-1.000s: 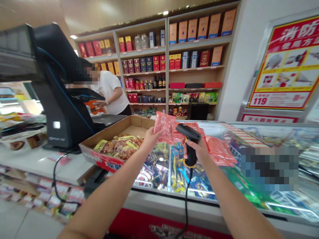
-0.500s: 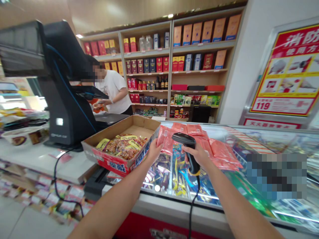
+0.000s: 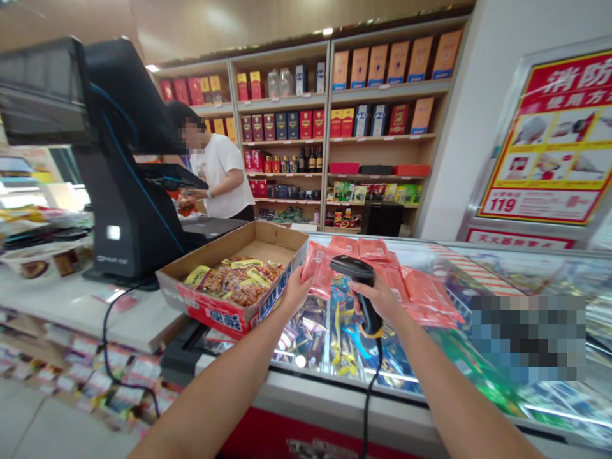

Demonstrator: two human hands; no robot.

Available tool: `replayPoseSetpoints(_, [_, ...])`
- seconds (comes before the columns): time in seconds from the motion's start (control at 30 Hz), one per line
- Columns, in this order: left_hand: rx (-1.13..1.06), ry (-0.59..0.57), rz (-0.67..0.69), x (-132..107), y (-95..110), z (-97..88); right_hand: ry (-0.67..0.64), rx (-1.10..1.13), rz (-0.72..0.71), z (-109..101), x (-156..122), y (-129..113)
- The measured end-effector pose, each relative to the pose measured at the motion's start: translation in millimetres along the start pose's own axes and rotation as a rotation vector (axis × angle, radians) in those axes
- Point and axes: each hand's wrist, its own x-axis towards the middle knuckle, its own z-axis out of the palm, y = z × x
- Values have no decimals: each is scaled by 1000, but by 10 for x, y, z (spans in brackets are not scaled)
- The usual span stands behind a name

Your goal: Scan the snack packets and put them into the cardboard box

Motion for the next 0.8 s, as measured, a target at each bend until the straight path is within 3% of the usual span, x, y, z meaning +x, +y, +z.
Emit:
replayPoseSetpoints(0.33, [-199, 32, -105, -56, 105, -5, 88, 120, -57, -8, 58, 19])
replayPoseSetpoints(0.5, [-331, -52, -177, -179, 355, 90, 220, 195, -110, -241, -15, -124])
replayPoseSetpoints(0.57, [-333, -101, -174, -195, 484, 237, 297, 196, -115, -446, -93, -209])
replayPoseSetpoints(0.67, [-255, -156, -171, -176, 664, 605, 405, 236, -131, -808, -237, -299])
replayPoseSetpoints(0.8, [90, -107, -48, -224, 806, 1200, 536, 258, -120, -1187, -435, -293])
